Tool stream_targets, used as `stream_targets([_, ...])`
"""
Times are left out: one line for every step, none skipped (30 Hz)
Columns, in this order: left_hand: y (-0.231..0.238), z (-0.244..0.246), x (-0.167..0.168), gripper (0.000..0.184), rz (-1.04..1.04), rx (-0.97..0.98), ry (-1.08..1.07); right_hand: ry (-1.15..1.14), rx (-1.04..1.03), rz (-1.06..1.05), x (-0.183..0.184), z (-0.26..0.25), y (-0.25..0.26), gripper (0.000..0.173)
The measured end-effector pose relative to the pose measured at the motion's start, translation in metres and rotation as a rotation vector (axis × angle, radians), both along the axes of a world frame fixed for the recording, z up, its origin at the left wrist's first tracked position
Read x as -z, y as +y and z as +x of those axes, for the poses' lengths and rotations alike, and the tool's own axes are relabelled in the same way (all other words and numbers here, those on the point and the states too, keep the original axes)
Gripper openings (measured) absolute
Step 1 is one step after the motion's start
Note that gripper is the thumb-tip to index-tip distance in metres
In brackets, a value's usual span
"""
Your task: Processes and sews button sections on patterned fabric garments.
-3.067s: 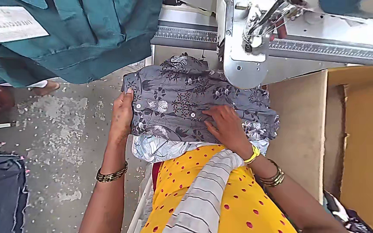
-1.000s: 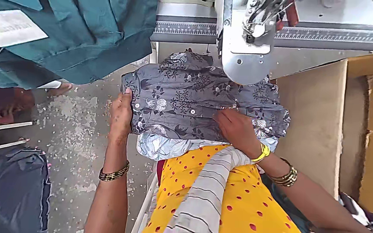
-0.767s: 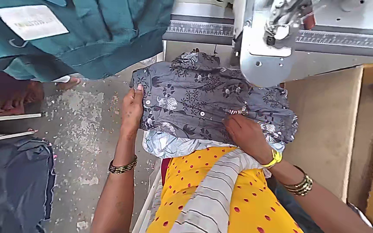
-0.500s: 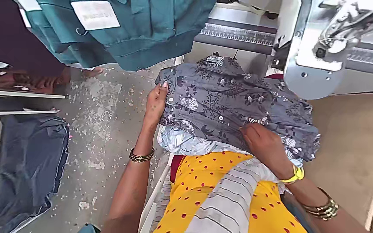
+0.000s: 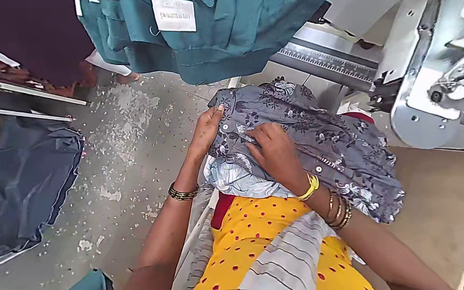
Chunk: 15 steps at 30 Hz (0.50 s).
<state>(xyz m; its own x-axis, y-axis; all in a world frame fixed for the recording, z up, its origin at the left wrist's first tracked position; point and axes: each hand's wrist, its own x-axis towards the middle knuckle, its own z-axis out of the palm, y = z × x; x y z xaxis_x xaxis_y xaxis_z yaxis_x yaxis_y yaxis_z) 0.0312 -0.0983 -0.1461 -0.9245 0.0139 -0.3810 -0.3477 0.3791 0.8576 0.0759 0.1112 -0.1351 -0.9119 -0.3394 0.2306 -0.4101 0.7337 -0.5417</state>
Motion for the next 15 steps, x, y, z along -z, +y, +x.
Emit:
stream_targets([0.000,0.000,0.001,0.048,0.018,-0.001,-0.002,-0.005,-0.009,0.010,0.000,-0.001,-0.002,0.020])
stream_targets([0.001,-0.003,0.002,0.048,0.035,-0.005,-0.001,-0.011,-0.014,0.014,0.000,-0.001,-0.003,0.020])
stream_targets([0.002,-0.007,0.003,0.046,0.057,-0.007,-0.003,-0.009,-0.011,0.019,0.000,-0.002,-0.004,0.019])
stream_targets([0.004,-0.010,0.004,0.044,0.062,-0.014,0.001,0.007,-0.002,0.021,0.000,-0.002,-0.004,0.018])
stream_targets([0.005,-0.011,0.004,0.043,0.064,-0.022,0.002,0.024,0.007,0.021,0.000,-0.001,-0.004,0.018])
stream_targets([0.005,-0.011,0.003,0.043,0.071,-0.024,0.000,0.044,0.012,0.012,0.000,0.000,-0.004,0.019])
stream_targets([0.004,-0.009,0.002,0.044,0.074,-0.022,-0.002,0.062,0.011,0.000,0.000,0.001,-0.004,0.019])
stream_targets([0.003,-0.007,0.001,0.044,0.078,-0.023,-0.004,0.073,0.002,-0.007,0.000,0.001,-0.005,0.020])
stream_targets([0.001,-0.005,0.000,0.045,0.084,-0.026,-0.001,0.076,-0.018,-0.008,0.000,0.002,-0.006,0.020])
stream_targets([0.001,-0.006,0.001,0.043,0.090,-0.025,0.007,0.070,-0.042,-0.005,-0.001,0.003,-0.007,0.021])
stream_targets([0.001,-0.007,0.001,0.042,0.093,-0.024,0.013,0.063,-0.063,0.006,-0.001,0.003,-0.008,0.021])
stream_targets([0.000,-0.005,0.000,0.043,0.092,-0.023,0.015,0.060,-0.075,0.012,-0.001,0.003,-0.009,0.021])
stream_targets([-0.001,-0.001,-0.002,0.045,0.087,-0.020,0.017,0.060,-0.078,0.011,-0.002,0.002,-0.010,0.019])
stream_targets([-0.003,0.003,-0.005,0.046,0.083,-0.012,0.015,0.058,-0.078,0.000,-0.004,-0.001,-0.011,0.018])
stream_targets([-0.003,0.006,-0.009,0.047,0.080,-0.001,0.020,0.059,-0.079,-0.012,-0.007,-0.004,-0.013,0.018])
